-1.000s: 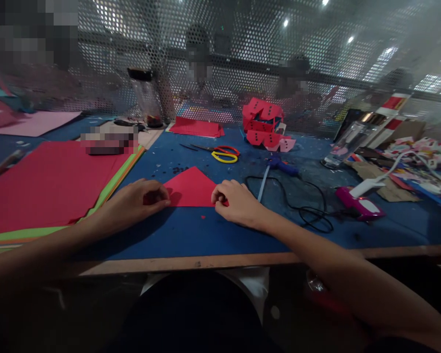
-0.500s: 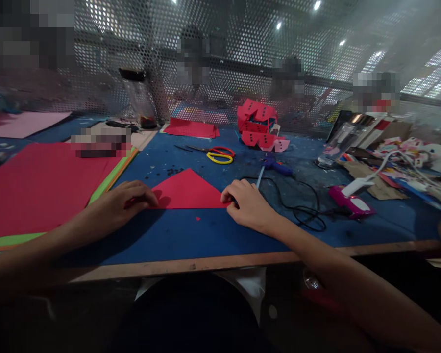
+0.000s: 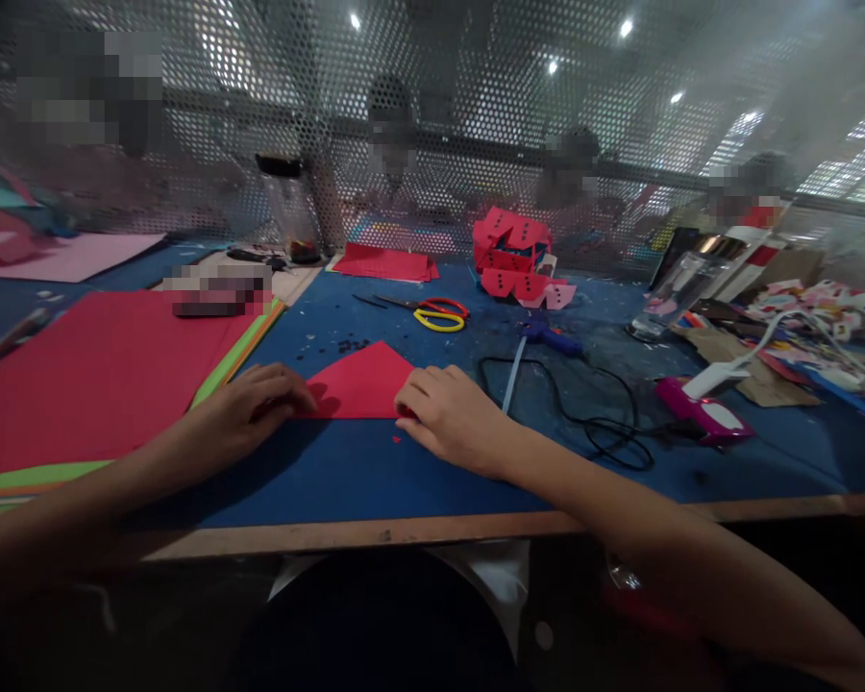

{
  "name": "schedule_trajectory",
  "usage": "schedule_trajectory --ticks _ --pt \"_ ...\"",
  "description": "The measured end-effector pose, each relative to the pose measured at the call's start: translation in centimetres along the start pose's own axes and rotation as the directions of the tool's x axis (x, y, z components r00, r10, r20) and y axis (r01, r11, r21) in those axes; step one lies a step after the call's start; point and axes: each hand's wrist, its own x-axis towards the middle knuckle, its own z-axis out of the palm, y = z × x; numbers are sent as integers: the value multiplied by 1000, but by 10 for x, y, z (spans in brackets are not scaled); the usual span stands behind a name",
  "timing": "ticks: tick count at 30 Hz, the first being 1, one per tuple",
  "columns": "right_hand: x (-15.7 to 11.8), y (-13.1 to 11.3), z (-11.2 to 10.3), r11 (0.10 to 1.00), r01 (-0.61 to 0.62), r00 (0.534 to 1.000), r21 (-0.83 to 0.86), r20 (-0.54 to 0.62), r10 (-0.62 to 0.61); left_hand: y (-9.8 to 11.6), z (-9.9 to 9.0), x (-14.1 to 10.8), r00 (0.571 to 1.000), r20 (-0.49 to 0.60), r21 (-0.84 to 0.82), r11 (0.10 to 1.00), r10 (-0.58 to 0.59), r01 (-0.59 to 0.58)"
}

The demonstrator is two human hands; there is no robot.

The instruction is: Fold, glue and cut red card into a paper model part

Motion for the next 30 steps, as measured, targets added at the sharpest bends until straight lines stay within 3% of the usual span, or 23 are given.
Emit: schedule_trajectory --ticks 9,23,30 --pt "3 9 11 998 43 997 -35 -57 -45 14 2 0 995 14 52 994 97 -98" --pt "6 8 13 941 -142 984 306 -62 169 17 3 3 969 -60 107 967 238 -230" --pt "4 2 8 973 -95 986 210 -115 121 19 2 3 961 -100 156 958 259 -242"
